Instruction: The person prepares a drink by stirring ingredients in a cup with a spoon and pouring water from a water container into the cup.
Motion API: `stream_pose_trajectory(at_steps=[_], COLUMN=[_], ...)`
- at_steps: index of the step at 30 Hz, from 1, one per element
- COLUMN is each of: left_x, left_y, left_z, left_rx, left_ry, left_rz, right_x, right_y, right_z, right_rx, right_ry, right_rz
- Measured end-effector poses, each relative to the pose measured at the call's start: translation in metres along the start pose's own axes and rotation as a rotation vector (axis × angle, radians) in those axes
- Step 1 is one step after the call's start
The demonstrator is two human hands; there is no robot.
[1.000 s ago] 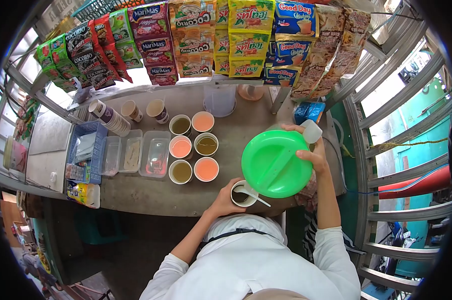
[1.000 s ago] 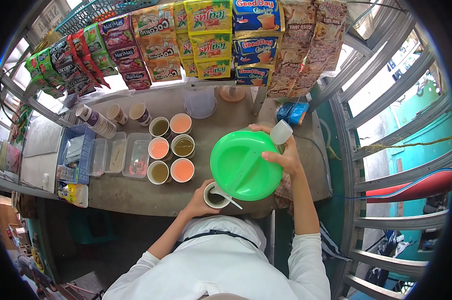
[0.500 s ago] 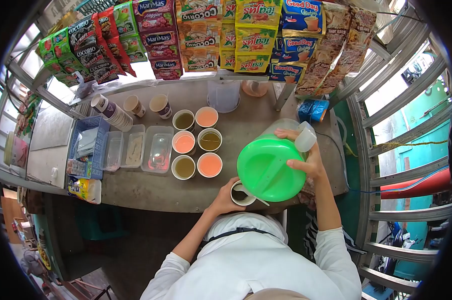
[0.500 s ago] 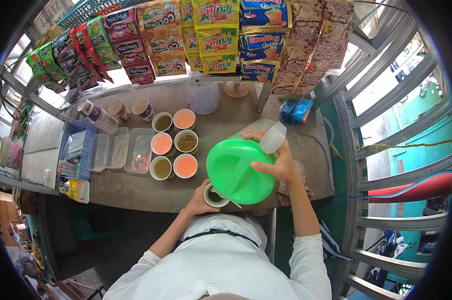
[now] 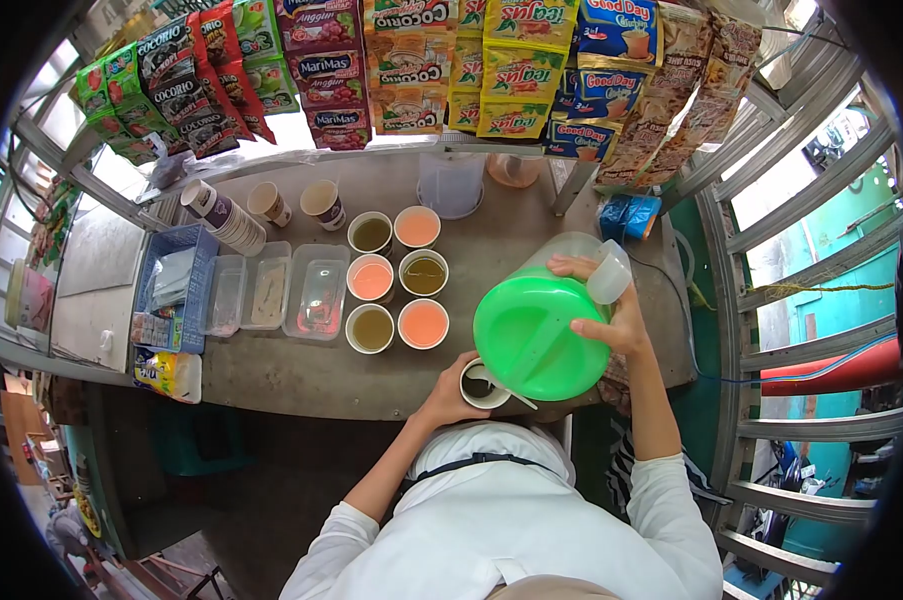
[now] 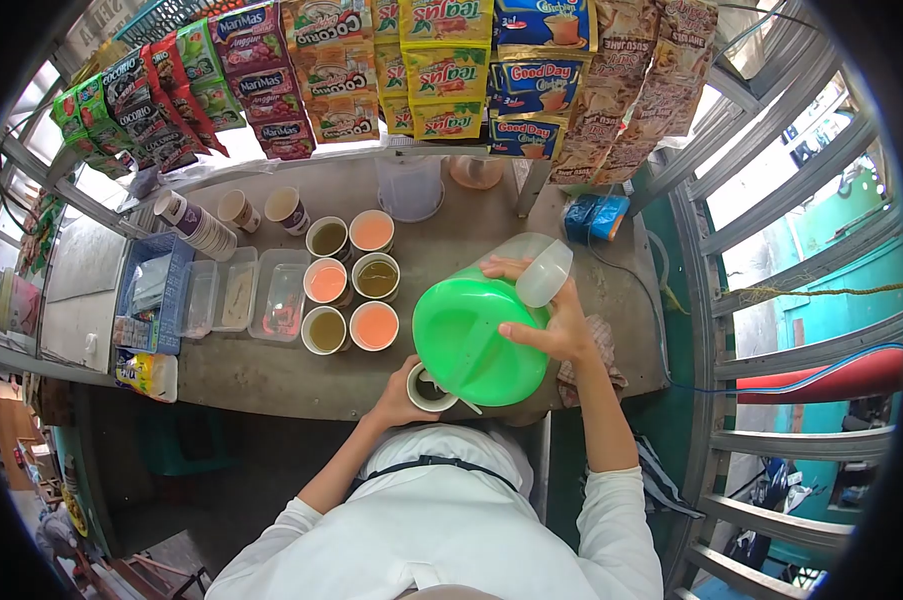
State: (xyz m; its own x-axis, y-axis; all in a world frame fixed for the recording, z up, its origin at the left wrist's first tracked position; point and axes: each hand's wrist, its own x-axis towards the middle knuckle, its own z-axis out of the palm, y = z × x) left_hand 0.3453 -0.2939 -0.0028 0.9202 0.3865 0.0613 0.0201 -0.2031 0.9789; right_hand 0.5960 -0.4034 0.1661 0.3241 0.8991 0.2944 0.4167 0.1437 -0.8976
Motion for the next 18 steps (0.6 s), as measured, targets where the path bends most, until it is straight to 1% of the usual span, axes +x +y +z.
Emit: stream_pose_trajectory(at_steps=[6, 18], left_x=[-0.001, -0.004], left_y=[-0.003, -0.01], left_z=[0.0, 0.003], left_rx=[0.008, -0.018], left_ry=[-0.001, 0.012], left_rz=[-0.022, -0.025], right_x=[0.001, 0.001], right_y=[-0.005, -0.004], right_z=[0.003, 0.004], right_rx=[-0.081, -0.065], right_ry=[-0.035, -0.04], right_rz=[-0.02, -0.008])
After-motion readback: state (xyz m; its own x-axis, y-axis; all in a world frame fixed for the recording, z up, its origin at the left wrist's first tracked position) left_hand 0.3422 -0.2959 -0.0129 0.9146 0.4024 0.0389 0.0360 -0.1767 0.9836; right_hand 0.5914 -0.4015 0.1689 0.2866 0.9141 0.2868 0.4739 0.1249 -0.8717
